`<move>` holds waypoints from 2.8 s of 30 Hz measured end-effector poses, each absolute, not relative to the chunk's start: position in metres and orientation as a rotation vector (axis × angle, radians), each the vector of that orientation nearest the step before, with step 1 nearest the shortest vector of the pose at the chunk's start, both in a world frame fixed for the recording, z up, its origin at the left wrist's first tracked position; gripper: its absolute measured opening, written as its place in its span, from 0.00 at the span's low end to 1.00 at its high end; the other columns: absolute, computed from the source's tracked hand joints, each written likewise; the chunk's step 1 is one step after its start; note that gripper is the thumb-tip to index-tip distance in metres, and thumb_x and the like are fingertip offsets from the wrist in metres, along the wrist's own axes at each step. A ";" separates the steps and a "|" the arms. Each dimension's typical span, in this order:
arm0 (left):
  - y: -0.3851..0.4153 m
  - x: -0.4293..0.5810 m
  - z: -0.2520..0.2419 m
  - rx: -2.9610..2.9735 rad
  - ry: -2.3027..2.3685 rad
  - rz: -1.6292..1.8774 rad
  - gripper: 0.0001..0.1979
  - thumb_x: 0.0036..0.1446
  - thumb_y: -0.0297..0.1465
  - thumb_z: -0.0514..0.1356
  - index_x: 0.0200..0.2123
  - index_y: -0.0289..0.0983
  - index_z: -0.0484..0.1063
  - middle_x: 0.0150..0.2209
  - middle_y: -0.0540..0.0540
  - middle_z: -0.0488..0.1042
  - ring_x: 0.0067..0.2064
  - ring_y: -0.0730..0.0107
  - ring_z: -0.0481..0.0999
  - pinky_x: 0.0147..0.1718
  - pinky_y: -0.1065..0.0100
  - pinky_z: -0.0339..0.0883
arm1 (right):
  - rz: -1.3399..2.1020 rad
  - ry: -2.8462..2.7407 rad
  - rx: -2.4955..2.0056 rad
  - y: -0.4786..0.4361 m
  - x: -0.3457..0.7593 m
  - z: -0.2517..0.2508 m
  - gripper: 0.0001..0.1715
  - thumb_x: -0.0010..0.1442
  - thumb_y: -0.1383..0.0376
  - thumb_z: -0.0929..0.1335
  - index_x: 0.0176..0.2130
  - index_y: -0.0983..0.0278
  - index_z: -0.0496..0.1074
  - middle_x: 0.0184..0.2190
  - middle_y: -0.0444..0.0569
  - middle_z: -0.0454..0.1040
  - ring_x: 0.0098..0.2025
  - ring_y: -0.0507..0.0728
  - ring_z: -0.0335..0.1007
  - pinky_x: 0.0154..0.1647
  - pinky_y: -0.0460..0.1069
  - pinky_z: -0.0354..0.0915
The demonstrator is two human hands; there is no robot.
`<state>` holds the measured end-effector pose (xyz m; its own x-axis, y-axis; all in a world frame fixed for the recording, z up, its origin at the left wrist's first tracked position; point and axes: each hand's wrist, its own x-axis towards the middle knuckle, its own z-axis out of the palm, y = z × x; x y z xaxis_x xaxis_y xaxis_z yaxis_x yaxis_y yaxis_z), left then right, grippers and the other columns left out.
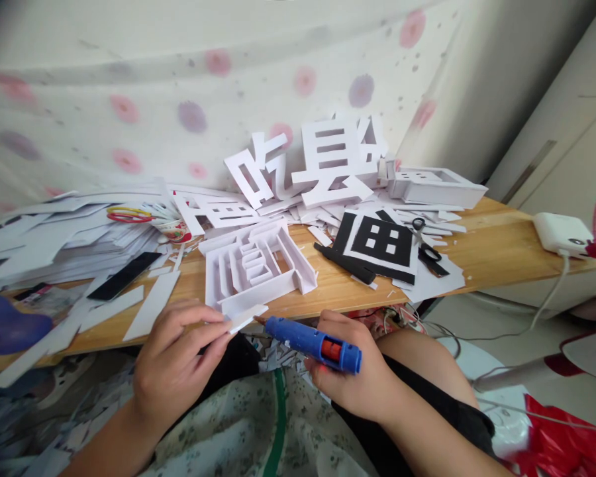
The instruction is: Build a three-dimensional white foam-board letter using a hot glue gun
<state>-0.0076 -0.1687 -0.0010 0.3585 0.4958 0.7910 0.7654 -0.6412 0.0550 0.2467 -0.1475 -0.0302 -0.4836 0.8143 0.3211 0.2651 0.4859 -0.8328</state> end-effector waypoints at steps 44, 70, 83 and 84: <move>-0.029 0.068 0.035 -2.681 -1.680 -0.741 0.07 0.52 0.29 0.59 0.22 0.39 0.69 0.35 0.48 0.74 0.41 0.62 0.72 0.44 0.59 0.64 | 0.975 -0.864 -1.116 -0.114 0.314 -0.058 0.07 0.46 0.64 0.73 0.27 0.59 0.71 0.22 0.43 0.69 0.21 0.53 0.63 0.19 0.48 0.60; -0.030 0.096 0.062 -2.629 -1.607 0.034 0.07 0.51 0.28 0.56 0.22 0.38 0.70 0.32 0.46 0.75 0.40 0.60 0.72 0.45 0.59 0.60 | 1.127 -0.740 -1.086 -0.112 0.315 -0.059 0.09 0.41 0.65 0.76 0.25 0.62 0.74 0.21 0.42 0.70 0.21 0.51 0.62 0.20 0.47 0.60; -0.020 0.103 0.073 -2.699 -1.667 0.263 0.04 0.44 0.25 0.56 0.21 0.38 0.65 0.30 0.47 0.75 0.36 0.62 0.73 0.35 0.65 0.61 | 1.105 -0.790 -1.079 -0.110 0.318 -0.063 0.09 0.41 0.66 0.76 0.25 0.62 0.74 0.23 0.43 0.72 0.22 0.51 0.64 0.21 0.47 0.59; -0.019 0.104 0.074 -2.707 -1.689 0.275 0.03 0.44 0.25 0.56 0.22 0.39 0.66 0.30 0.48 0.75 0.35 0.63 0.73 0.34 0.66 0.61 | 1.111 -0.787 -1.077 -0.110 0.318 -0.064 0.09 0.41 0.65 0.76 0.25 0.62 0.74 0.22 0.43 0.72 0.22 0.51 0.64 0.21 0.47 0.58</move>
<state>0.1039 -0.0187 0.0736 0.4293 0.8856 -0.1773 0.8960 -0.4422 -0.0393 0.3178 -0.1095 -0.0636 0.2837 0.9588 -0.0152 -0.3032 0.0747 -0.9500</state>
